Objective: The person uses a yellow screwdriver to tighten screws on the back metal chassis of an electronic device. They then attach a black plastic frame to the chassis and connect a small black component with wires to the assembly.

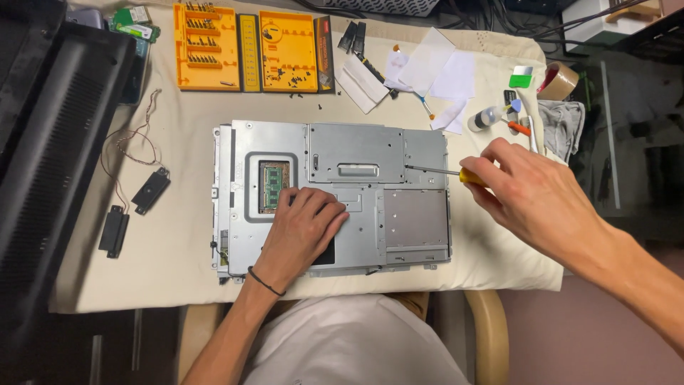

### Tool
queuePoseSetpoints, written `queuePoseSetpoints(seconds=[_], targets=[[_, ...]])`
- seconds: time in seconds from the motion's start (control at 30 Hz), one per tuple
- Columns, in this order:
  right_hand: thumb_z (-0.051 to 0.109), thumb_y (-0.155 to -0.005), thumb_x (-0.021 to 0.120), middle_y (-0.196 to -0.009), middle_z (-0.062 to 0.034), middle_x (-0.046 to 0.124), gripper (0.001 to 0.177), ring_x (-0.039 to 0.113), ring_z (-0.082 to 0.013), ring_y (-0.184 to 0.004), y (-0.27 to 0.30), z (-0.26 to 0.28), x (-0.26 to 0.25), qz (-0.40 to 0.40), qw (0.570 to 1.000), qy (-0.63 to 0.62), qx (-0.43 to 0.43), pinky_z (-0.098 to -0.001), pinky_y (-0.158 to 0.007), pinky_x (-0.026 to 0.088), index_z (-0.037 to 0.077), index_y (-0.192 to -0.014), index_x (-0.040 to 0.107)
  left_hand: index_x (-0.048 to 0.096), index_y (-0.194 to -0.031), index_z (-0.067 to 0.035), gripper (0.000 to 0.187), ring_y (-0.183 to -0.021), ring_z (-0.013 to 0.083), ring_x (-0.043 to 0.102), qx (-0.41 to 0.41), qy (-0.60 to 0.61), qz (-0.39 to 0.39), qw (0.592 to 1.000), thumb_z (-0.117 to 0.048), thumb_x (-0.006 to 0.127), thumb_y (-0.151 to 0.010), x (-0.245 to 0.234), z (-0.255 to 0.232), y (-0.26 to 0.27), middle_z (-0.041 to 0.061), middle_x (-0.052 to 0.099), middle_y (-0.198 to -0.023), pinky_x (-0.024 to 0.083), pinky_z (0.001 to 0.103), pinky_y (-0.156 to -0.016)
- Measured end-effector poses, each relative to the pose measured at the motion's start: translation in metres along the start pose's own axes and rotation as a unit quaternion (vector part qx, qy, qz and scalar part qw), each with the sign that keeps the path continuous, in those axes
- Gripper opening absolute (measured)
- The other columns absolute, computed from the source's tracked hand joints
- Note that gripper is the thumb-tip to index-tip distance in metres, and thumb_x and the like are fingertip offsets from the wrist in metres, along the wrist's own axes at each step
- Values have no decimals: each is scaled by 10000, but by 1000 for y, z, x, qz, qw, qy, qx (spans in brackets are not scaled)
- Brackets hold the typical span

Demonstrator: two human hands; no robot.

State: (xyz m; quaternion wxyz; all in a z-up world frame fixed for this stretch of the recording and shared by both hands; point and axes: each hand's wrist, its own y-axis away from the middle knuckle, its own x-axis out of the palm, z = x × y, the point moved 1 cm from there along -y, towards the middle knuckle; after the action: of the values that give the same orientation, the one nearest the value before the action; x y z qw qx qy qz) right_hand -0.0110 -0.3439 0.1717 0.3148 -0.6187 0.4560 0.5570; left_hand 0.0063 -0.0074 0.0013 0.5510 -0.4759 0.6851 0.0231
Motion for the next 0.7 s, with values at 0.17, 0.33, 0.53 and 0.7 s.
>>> queuePoseSetpoints(seconds=[0.17,0.33,0.53,0.7], targets=[[201,-1035,768,-1093,-22,648,212,687,-259,-788,15,5,3,-16,998,-50,28,-431,-562,554,150,-1202,648,748,-1105,-139,94,-1040,235,648,2,-5,3,1000,-230,760,-1125,-2,-1,-3,9,713,-1121,453,437,-936],[158,-1052,782,-1067,-29,681,156,662,-232,-766,28,2,6,-64,996,-62,25,-382,-592,523,105,-1154,676,760,-1118,-134,96,-1037,231,655,3,-3,9,1000,-230,765,-1125,-3,-1,-3,6,713,-1134,461,439,-932],[164,-1070,789,-1067,-48,693,145,676,-242,-890,47,1,12,-97,988,-101,67,-396,-701,518,75,-1140,699,751,-1115,-128,84,-1021,224,659,3,6,14,1000,-210,770,-1124,-6,-1,-6,-2,719,-1134,452,431,-922],[4,-1057,823,-1179,-160,712,184,687,-273,-1036,63,9,10,-147,953,-241,108,-370,-842,558,-23,-1211,727,761,-1147,-102,65,-1000,253,640,-6,13,26,1000,-166,765,-1133,-11,-5,-10,24,708,-1119,432,439,-940]])
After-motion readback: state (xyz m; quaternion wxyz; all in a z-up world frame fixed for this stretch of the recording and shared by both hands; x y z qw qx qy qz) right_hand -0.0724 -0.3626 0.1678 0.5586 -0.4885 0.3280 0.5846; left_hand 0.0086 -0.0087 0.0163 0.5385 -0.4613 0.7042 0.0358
